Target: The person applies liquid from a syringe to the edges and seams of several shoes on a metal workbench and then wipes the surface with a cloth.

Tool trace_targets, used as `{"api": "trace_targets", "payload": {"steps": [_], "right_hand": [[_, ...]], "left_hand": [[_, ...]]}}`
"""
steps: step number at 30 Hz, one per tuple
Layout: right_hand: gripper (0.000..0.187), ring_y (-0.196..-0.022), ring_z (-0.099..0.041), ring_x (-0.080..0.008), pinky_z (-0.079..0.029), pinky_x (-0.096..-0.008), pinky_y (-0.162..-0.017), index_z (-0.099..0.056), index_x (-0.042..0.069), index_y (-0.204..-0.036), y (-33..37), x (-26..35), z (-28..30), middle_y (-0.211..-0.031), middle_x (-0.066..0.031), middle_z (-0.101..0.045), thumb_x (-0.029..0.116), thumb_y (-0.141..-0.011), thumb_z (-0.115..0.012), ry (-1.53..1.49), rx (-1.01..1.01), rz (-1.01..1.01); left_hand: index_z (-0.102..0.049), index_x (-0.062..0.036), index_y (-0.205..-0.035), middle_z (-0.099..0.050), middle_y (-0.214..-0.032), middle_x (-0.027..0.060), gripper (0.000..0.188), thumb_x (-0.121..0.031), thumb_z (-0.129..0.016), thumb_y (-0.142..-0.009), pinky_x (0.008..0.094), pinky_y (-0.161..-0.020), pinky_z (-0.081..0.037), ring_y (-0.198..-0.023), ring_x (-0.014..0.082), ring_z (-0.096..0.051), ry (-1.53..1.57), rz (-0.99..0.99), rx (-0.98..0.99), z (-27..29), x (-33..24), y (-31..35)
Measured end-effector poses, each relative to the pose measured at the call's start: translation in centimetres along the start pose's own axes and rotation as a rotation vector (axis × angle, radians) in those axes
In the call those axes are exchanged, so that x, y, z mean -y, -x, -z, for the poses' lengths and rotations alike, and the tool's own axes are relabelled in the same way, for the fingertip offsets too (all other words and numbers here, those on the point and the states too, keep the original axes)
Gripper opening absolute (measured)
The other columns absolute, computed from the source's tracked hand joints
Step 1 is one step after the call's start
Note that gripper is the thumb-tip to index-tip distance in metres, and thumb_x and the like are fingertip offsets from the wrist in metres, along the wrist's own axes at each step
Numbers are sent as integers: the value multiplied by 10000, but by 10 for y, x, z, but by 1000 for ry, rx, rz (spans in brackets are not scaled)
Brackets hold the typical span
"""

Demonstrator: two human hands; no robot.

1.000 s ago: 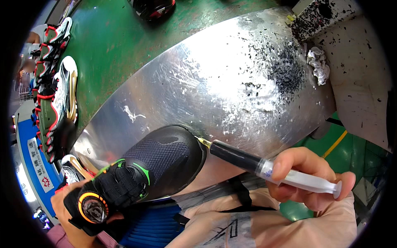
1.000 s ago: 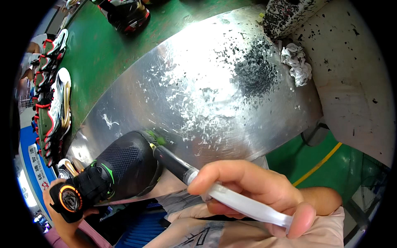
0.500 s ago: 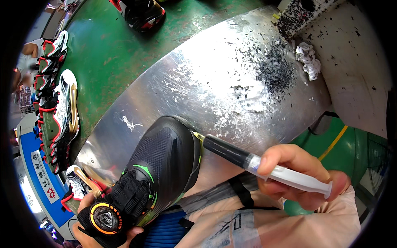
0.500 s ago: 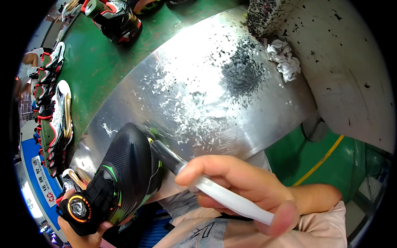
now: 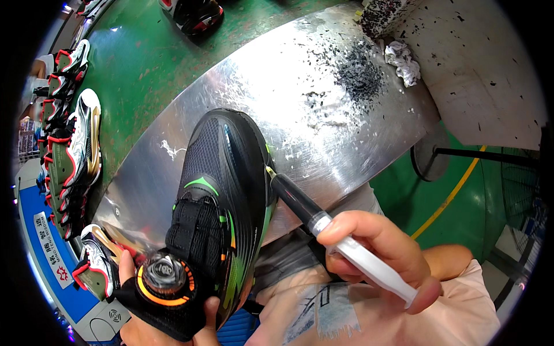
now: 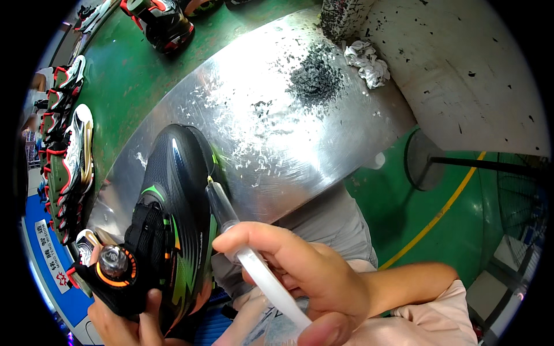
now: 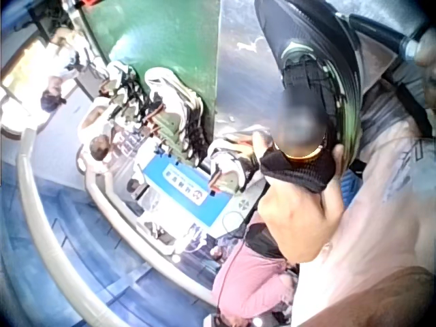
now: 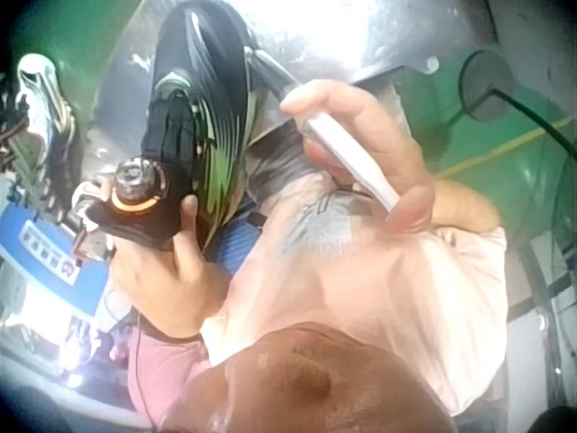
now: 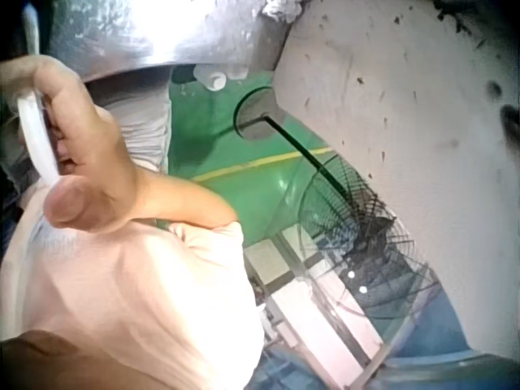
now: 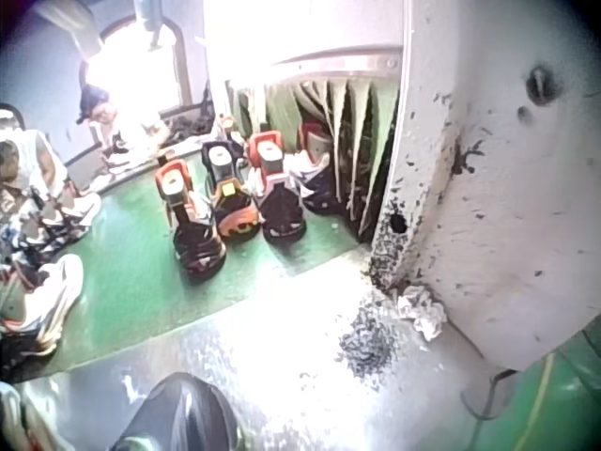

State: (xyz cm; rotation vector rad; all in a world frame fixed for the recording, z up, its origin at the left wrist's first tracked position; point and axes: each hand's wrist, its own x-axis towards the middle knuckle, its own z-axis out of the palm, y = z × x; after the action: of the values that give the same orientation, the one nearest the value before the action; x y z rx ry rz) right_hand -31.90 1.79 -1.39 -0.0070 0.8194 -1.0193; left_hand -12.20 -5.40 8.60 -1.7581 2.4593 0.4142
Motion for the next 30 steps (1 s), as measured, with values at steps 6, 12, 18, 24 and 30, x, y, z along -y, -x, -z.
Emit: {"api": "trace_targets", "payload": {"steps": [6, 12, 18, 24, 30], "right_hand": [[918, -659, -363, -51, -320, -197, -608, -269, -64, -1393, 17, -53, 12, -813, -13, -452, 606, -853, -589, 335, 181, 457], [1161, -617, -400, -69, -326, -194, -578, -301, -135, -1343, 9, -65, 14, -799, -24, -497, 810, -712, -538, 573, 293, 736], [1071, -573, -435, -87, -336, -231, -503, -380, -90, -1288, 16, -65, 16, -789, -46, -532, 806, -723, -535, 640, 207, 517], [935, -641, -458, -77, -391, -226, -565, -397, 1, -1272, 17, -5, 0, -820, -37, -504, 749, -740, -573, 518, 110, 1046], [759, -716, -487, -90, -423, -232, -689, -324, -30, -1372, -28, 35, 40, -966, -63, -469, 516, -889, -537, 710, -137, 972]], "left_hand": [[-535, 66, -1211, -650, -992, 246, 489, -189, -705, -829, 416, -715, -495, -848, 415, -646, 31, 72, -24, 1, -9, 6], [-564, 37, -1156, -672, -894, 214, 447, -247, -709, -842, 414, -670, -490, -774, 402, -653, 48, 117, -25, 1, -7, 6], [-515, 62, -1207, -679, -908, 216, 539, -231, -719, -804, 390, -712, -508, -817, 365, -674, 129, 199, -26, 0, 1, 5], [-618, -2, -1103, -644, -915, 132, 394, -177, -709, -761, 356, -802, -457, -904, 289, -598, -49, 94, -125, 22, 47, 5], [-531, 55, -1199, -653, -1077, 252, 465, -151, -681, -810, 433, -886, -506, -994, 403, -651, -77, -449, -336, -25, 103, 31]]}}
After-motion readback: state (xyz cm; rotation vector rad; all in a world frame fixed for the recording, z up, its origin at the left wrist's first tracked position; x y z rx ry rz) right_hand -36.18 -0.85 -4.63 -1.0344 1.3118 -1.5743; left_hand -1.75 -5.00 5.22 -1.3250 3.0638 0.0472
